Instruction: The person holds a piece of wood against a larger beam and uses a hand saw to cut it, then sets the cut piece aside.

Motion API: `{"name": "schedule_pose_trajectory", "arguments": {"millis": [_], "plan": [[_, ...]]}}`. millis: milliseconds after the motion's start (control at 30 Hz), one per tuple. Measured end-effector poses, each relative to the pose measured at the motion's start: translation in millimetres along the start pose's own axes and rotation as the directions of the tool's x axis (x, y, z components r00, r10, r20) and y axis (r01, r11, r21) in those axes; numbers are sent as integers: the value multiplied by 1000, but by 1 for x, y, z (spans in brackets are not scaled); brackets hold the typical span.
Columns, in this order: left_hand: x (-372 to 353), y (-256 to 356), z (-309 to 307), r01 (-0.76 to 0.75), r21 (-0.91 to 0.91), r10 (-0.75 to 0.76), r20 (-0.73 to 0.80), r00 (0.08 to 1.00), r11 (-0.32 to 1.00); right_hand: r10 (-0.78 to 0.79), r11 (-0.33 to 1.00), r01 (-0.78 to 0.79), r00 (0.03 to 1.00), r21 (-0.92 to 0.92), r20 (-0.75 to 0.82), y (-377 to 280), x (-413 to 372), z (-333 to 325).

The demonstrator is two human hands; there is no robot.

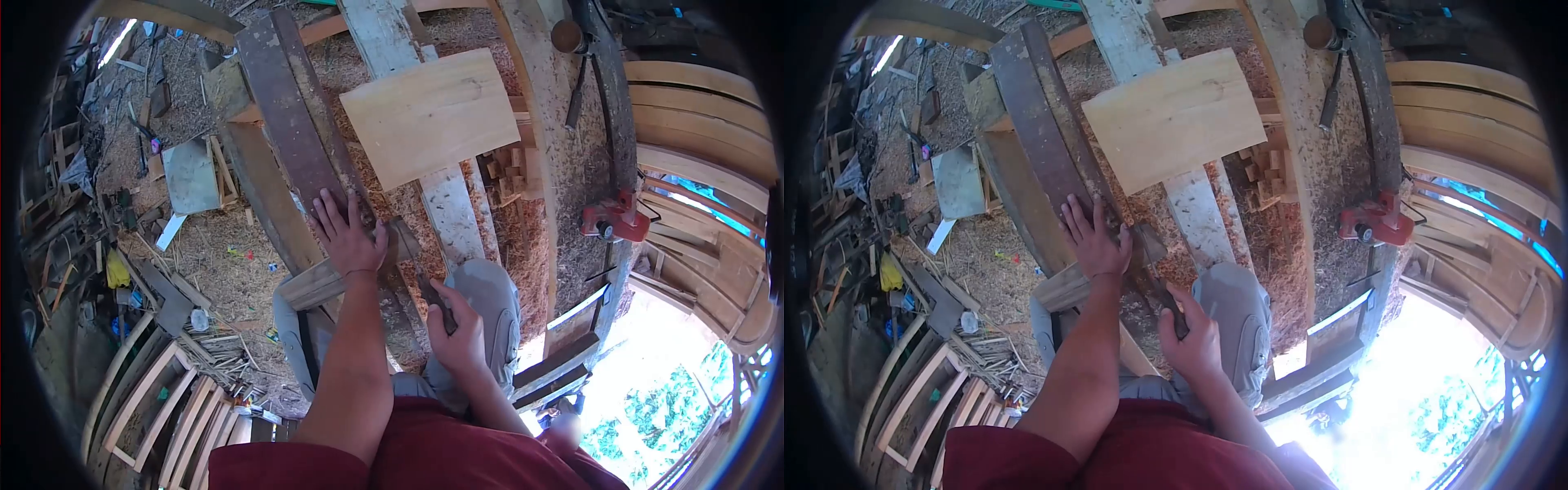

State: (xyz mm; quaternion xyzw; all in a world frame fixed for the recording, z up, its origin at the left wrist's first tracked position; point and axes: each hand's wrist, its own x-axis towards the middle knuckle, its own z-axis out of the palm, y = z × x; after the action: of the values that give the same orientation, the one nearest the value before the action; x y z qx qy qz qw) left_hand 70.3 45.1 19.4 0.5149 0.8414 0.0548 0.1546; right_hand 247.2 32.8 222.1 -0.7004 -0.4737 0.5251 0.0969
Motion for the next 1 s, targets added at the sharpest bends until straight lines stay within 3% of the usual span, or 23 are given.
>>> {"name": "schedule_pose_trajectory", "arguments": {"millis": [33, 133, 233, 467, 533, 633, 733, 933, 1000], "plan": [[-1, 0, -1, -1, 2, 1, 2, 1000, 1000, -100, 995, 100, 994, 7, -33, 2, -2, 1], [3, 0, -2, -6, 8, 6, 8, 1000, 1000, 11, 997, -11, 1000, 73, 9, 8, -11, -9], [0, -1, -1, -6, 7, 6, 7, 1000, 1000, -186, 983, 186, 980, -13, -76, 17, 9, 12], [0, -2, -1, -8, -4, 8, -2, 1000, 1000, 34, 996, -33, 999, 85, -14, 6, 1, 0], [1, -2, -3, -1, -6, 1, 9, 1000, 1000, 41, 991, -38, 999, 131, -22, 5, 6, 7], [1, -1, -3, -2, -12, 2, -5, 1000, 1000, -40, 999, 40, 998, 8, -40, 1, 12, 11], [1, -3, -1, -13, -14, 13, -5, 1000, 1000, -14, 991, 18, 999, 132, -32, 5, -3, -5], [2, 1, -1, 8, -4, -8, 0, 1000, 1000, -51, 998, 51, 999, -23, -18, 5, 14, 13], [0, -3, -2, -2, 4, 2, 5, 1000, 1000, 2, 999, -2, 1000, 47, 3, 5, -2, -1]]}}
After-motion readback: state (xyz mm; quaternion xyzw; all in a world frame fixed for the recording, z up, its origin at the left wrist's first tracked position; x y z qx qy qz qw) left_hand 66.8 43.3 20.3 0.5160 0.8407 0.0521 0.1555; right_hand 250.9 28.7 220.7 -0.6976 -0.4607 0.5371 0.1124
